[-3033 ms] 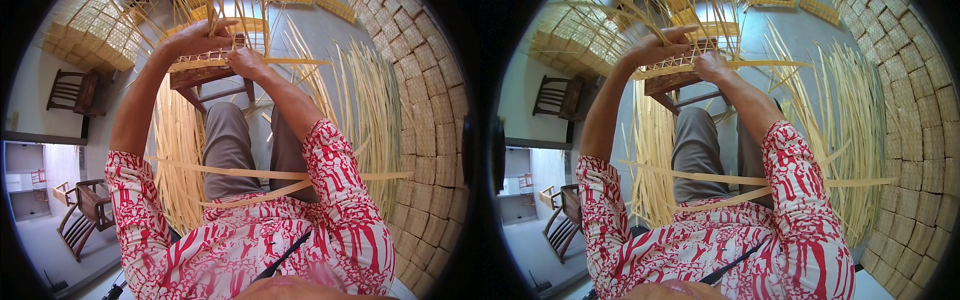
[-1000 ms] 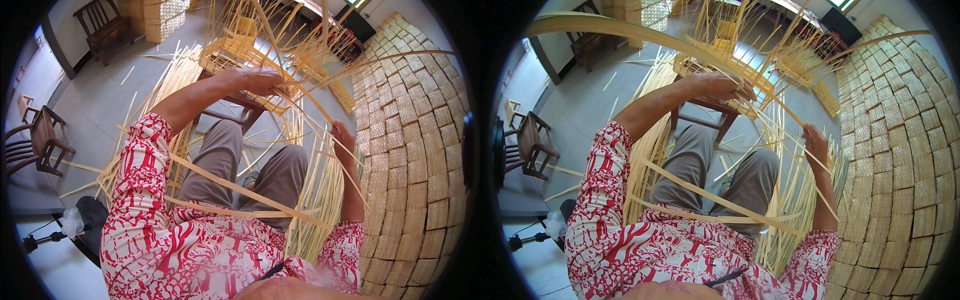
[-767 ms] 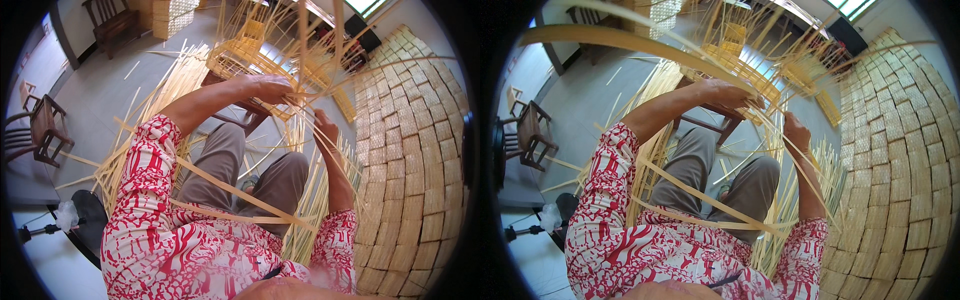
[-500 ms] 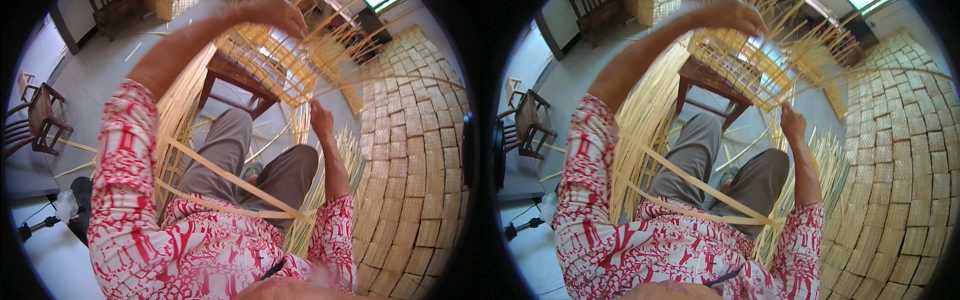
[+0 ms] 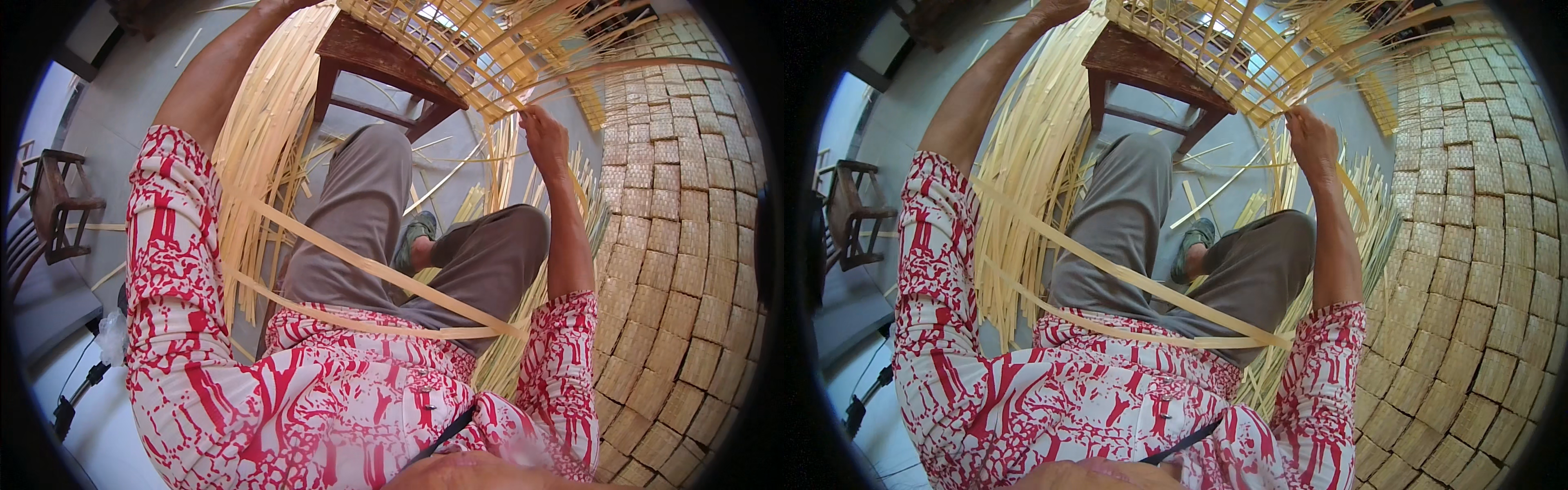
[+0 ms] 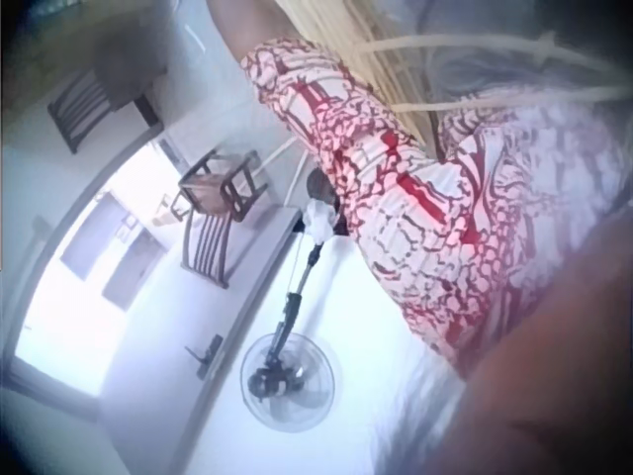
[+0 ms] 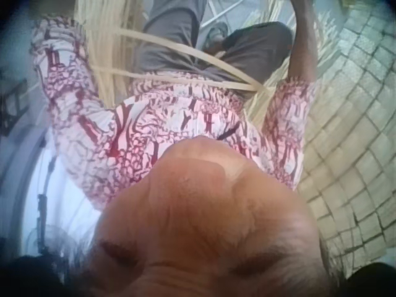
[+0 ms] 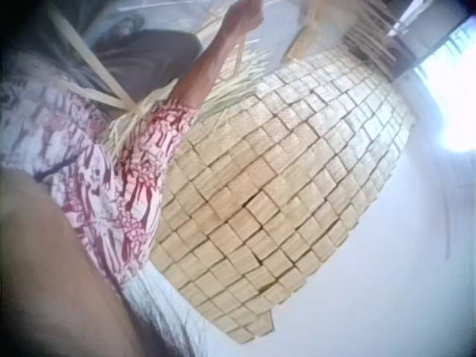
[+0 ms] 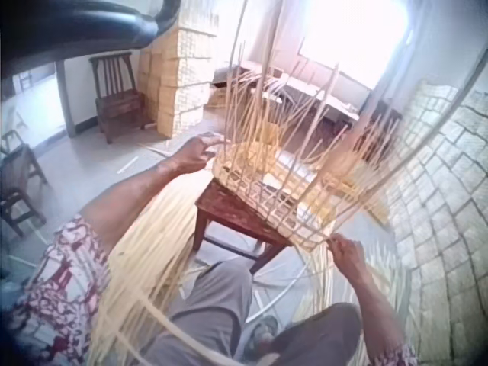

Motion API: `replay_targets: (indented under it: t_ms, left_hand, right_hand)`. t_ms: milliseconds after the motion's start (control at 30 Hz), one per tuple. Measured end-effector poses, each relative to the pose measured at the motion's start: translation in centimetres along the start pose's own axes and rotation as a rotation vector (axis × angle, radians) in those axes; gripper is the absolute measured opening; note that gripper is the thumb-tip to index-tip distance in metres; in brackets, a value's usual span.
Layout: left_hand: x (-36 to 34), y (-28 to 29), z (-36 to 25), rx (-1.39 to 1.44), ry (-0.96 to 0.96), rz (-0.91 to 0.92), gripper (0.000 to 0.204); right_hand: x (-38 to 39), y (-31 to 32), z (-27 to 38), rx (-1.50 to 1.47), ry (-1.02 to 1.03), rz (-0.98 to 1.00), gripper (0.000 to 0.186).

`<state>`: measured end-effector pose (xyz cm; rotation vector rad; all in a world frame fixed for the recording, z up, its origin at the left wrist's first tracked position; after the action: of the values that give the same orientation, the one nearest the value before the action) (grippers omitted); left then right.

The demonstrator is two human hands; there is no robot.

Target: The person weaves a basket by hand, interlacing thin bamboo strips through a vertical frame. They repeatedly pull and tighten the strips to form a tight grid pattern on the basket's side.

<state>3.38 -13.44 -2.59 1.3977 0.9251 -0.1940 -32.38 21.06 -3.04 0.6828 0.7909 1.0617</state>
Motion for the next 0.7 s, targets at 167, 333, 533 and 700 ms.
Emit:
replay_targets:
  t_ms: [167,333,533,700]
  left_hand:
    - [0.2,-0.5,1.0,0.14,0.333,-0.242,0.03]
    - [5.5,-2.0,-5.2,0.204,0.37,-0.247,0.028]
    - [4.5,-6.7,-10.8,0.915,0.494,0.261,0.039]
    - [4.1,-7.8,-11.1,0.896,0.484,0.185,0.036]
  right_hand:
    - [0.7,0.0,0.8,-0.106,0.01,-0.056,0.018]
    - [1.4,0.4,2.1,-0.111,0.03,-0.109,0.014]
    - [1.2,0.2,1.5,-0.142,-0.018,-0.019,0.018]
    - [1.2,0.4,1.2,-0.235,-0.012,-0.049,0.014]
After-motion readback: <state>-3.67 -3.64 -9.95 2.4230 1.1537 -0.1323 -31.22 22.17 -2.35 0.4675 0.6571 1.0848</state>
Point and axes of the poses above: each hand's wrist, its own x-axis away from the middle knuckle, its own y-axis out of the back of the hand, z = x × y, the point moved 3 cm from there along -x, towards the middle knuckle, and after that the axes turned 15 degrees about -x, right-handed, at the moved point
